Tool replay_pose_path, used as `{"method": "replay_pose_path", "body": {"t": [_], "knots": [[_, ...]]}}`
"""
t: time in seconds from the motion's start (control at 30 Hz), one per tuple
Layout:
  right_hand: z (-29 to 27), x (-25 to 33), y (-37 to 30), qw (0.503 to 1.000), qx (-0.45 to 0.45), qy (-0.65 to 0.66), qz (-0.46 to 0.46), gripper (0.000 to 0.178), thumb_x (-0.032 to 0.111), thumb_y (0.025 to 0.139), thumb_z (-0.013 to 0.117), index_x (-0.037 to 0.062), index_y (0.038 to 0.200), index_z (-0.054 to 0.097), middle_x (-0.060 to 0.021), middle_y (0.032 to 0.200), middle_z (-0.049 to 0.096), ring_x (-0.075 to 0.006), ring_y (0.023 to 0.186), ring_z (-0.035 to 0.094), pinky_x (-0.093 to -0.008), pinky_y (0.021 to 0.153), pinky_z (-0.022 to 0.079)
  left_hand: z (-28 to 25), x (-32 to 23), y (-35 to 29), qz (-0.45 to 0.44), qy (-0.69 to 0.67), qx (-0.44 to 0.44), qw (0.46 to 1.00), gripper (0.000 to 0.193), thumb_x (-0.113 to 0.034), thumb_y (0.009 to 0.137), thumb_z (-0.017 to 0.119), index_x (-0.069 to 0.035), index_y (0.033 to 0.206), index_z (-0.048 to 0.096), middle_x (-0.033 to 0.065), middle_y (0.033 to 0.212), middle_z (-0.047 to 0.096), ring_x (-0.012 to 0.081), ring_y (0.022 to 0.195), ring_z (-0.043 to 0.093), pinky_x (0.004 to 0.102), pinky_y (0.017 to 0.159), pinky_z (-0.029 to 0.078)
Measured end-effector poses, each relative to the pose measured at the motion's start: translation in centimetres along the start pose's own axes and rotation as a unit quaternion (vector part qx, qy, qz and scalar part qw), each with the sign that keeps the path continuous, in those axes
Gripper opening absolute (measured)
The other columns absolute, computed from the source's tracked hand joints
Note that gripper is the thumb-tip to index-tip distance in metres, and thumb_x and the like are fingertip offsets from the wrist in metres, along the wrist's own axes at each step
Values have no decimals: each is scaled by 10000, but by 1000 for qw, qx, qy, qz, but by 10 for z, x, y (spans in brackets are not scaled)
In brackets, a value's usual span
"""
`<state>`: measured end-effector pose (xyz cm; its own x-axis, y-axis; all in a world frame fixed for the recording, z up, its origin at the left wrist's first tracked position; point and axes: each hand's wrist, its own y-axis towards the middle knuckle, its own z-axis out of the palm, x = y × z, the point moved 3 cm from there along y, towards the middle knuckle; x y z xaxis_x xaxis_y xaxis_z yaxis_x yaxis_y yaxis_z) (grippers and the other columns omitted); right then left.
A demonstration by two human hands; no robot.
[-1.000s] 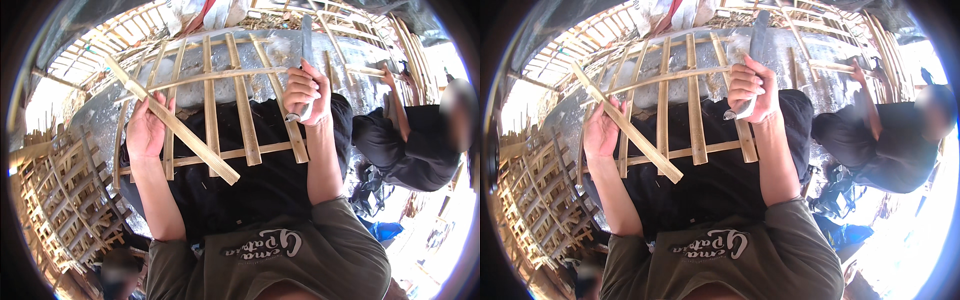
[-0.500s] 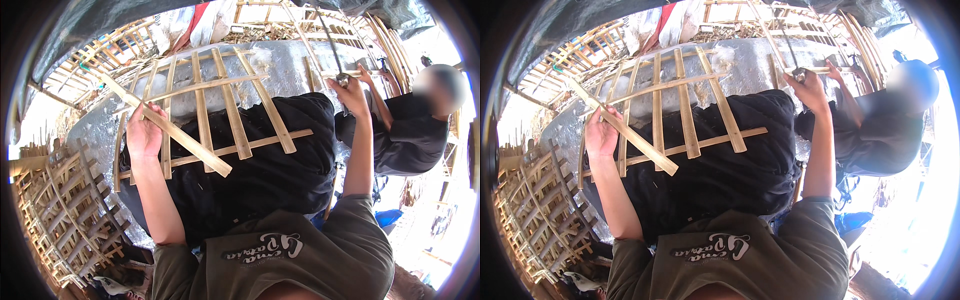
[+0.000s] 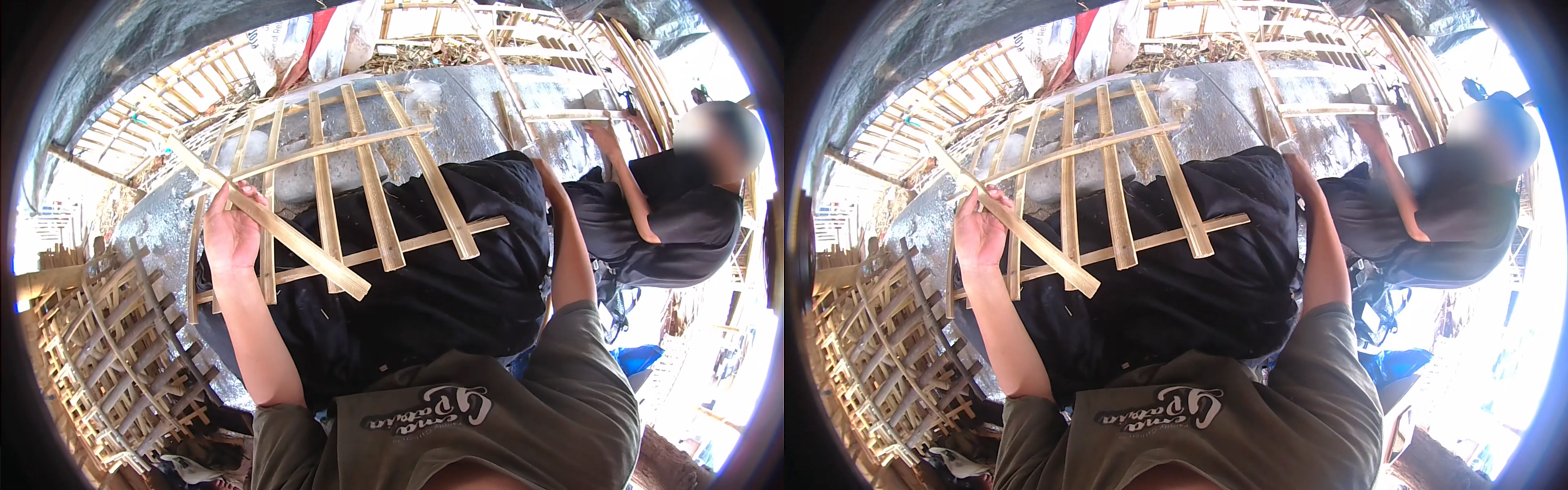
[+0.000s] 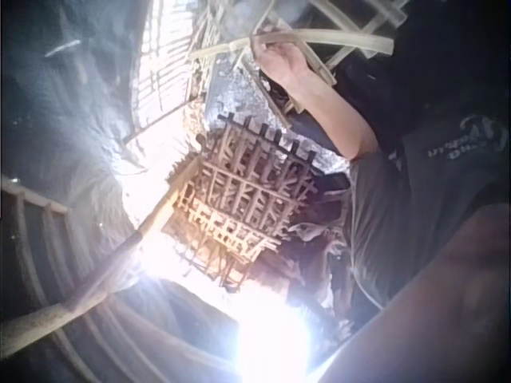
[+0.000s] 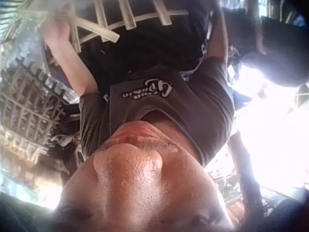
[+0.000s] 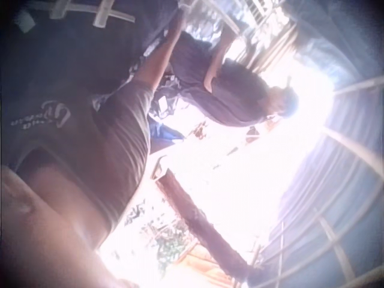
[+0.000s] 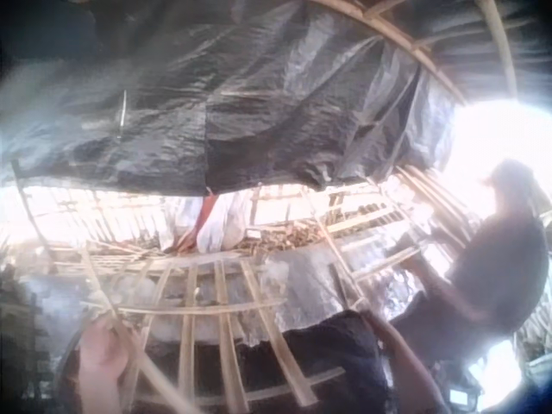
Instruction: The person uses a machete to trim and shape a thin wooden slat, then fits it into a partially assembled wooden lattice frame. The person repeatedly adjusts the slat's position to align it with the existing structure.
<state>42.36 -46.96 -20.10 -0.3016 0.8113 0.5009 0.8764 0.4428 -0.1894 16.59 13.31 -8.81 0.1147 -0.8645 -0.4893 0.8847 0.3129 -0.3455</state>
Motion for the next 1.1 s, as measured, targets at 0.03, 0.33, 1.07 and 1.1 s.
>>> {"method": "replay_pose_path", "body": {"t": [0.03, 0.33, 1.07, 1.1], "knots": [[5, -4, -3, 1000, 14, 27, 6, 362, 134, 877, 698, -30, 1194, 638, -273, 1033, 710, -376, 936, 710, -432, 814, 531, 0, 1, 1, 1, 5, -1, 1000, 190, -183, 1063, 516, 4, 1081, 537, 98, 937, 599, 207, 904, 608, 405, 882, 527], [21, 11, -21, 994, 30, 100, 33, 359, 107, 893, 677, -26, 1223, 631, -228, 1047, 712, -325, 935, 704, -395, 824, 530, -3, 0, 2, -1, 13, -11, 1000, 206, -190, 1065, 510, 13, 1081, 539, 106, 936, 605, 216, 896, 605, 411, 891, 520], [-22, 78, -113, 899, -145, 409, 50, 369, 43, 931, 626, -16, 1294, 614, -118, 1082, 715, -203, 934, 689, -305, 846, 529, -4, 2, 0, 24, -14, 0, 1000, 170, -166, 1075, 484, -3, 1084, 533, 112, 922, 598, 225, 892, 612, 418, 879, 538], [-27, 70, -118, 911, -153, 380, 47, 360, 36, 944, 612, -20, 1300, 611, -97, 1089, 710, -180, 943, 682, -288, 855, 526, -3, 3, 3, 27, -16, 2, 999, 168, -164, 1074, 484, -3, 1081, 532, 112, 918, 596, 226, 892, 610, 419, 881, 537]]}}
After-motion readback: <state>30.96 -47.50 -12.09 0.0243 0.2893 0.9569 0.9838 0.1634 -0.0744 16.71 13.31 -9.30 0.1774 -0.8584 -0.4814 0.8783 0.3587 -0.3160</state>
